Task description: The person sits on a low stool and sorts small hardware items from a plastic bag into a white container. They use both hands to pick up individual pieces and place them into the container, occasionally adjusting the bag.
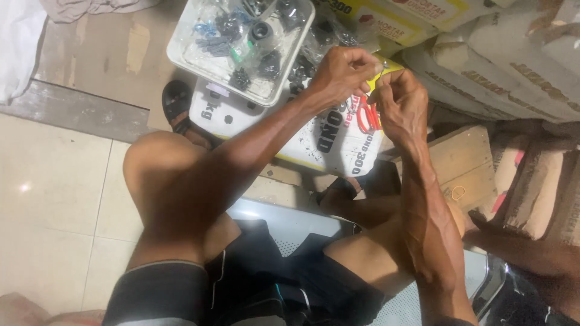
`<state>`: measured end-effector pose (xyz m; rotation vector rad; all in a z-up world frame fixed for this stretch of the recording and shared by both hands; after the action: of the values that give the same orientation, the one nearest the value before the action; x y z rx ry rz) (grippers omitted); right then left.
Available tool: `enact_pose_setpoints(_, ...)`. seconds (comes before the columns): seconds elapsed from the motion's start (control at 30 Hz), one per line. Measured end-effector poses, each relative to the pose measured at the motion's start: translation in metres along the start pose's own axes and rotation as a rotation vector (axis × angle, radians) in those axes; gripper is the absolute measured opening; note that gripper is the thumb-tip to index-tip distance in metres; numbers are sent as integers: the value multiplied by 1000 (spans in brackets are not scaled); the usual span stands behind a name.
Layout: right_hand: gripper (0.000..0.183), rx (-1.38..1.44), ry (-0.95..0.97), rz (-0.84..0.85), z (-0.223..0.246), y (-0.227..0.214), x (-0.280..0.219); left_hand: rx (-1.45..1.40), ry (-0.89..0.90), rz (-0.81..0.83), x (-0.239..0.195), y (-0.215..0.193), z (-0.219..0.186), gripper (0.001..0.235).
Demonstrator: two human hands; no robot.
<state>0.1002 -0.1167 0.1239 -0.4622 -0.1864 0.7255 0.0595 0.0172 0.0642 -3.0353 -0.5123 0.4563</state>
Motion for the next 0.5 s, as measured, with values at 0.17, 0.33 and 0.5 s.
enact_pose_setpoints(0.17,16,60,38,-30,-5,1,6,-95,1,-48,3,7,9,33)
enact_pose_setpoints(0.33,25,203,82,-24,-16,7,7,-96,2,-69,7,10,22,28)
enact_pose_setpoints(0.5,13,115,103,-102,-19,10,2,-278,-249,-32,4,12,40,11)
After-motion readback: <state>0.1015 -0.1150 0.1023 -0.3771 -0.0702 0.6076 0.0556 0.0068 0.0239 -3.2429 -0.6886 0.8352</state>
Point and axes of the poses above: each hand's wrist, its own x-axis towards the middle knuckle, its own y-axis out of the palm, z = x × y, the point moved 8 cm from there along x, towards the middle knuckle, and after that the axes turned 14 degrees about x, right-handed, at the moved point
